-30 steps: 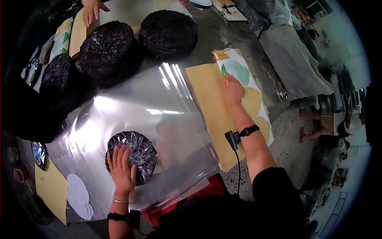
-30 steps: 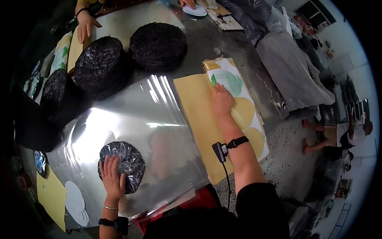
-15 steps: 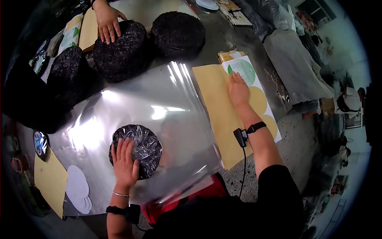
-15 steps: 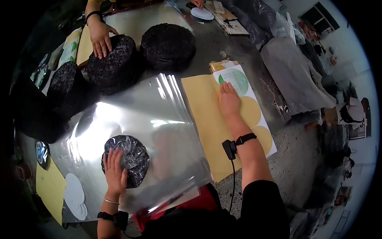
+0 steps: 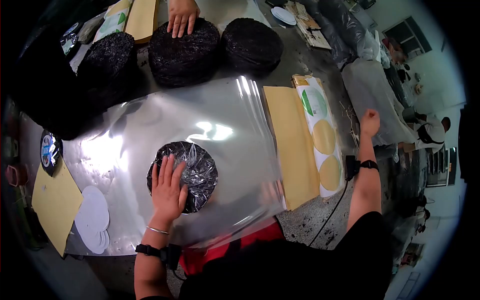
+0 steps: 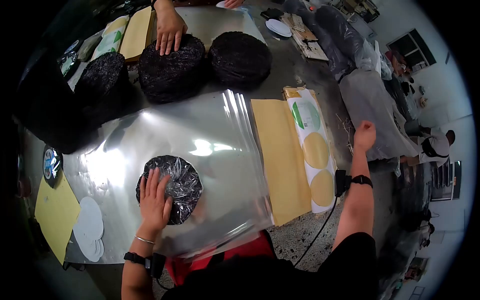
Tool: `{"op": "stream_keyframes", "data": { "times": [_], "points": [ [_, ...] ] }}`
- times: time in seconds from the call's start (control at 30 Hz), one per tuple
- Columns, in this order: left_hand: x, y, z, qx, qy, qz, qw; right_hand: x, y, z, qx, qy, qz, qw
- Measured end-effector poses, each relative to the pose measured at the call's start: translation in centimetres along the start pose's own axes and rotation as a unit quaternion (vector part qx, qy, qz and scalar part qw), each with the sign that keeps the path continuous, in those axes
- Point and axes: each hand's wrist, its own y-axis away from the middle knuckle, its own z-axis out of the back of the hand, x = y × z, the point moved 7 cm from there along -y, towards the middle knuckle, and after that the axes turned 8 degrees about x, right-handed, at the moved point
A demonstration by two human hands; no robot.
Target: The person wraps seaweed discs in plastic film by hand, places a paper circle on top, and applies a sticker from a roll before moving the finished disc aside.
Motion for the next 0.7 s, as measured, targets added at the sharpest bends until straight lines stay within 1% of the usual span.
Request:
{"op": "stream_keyframes", "data": {
  "times": [0.03, 0.1, 0.13, 0.17, 0.23, 0.33, 0.43, 0.47, 0.53, 0.57, 0.63, 0.7],
  "points": [
    [-0.2, 0.0, -0.2, -0.002, 0.003, -0.002, 1.000, 1.7, 0.5, 1.4, -0.011, -0.049, 0.067, 0.996],
    [-0.2, -0.1, -0.3, -0.003, 0.003, -0.006, 1.000, 10.4, 6.1, 0.3, 0.098, -0.127, 0.160, 0.974],
    [-0.1, 0.0, -0.4, -0.003, 0.002, -0.007, 1.000, 13.7, 8.8, -1.6, 0.125, -0.055, 0.264, 0.955],
    [-0.1, 0.0, -0.4, -0.004, -0.001, -0.006, 1.000, 16.1, 11.7, -3.6, 0.129, -0.041, 0.338, 0.931],
    [-0.2, 0.0, -0.3, -0.003, -0.001, -0.008, 1.000, 17.3, 14.8, -8.6, 0.126, 0.073, 0.435, 0.888],
    [-0.2, -0.1, -0.1, -0.008, 0.000, -0.001, 1.000, 16.0, 15.2, -12.3, 0.169, 0.103, 0.348, 0.916],
    [-0.5, -0.2, -0.1, -0.006, 0.002, 0.007, 1.000, 15.6, 15.4, -13.8, 0.170, 0.166, 0.349, 0.907],
    [-0.5, -0.2, -0.1, -0.006, 0.004, 0.008, 1.000, 14.9, 14.9, -14.1, 0.197, 0.187, 0.303, 0.914],
    [-0.3, -0.3, 0.0, -0.009, 0.008, 0.007, 1.000, 16.6, 14.0, -12.8, 0.245, 0.224, 0.213, 0.919],
    [-0.2, -0.3, 0.0, -0.010, 0.009, 0.007, 1.000, 16.9, 13.3, -12.2, 0.203, 0.150, 0.199, 0.947],
    [-0.2, 0.0, -0.1, -0.006, 0.012, 0.010, 1.000, 15.5, 12.5, -10.6, 0.123, 0.001, 0.162, 0.979],
    [-0.3, -0.3, 0.2, 0.004, 0.013, 0.007, 1.000, 13.9, 10.6, -11.6, 0.168, 0.013, 0.142, 0.975]
  ]
}}
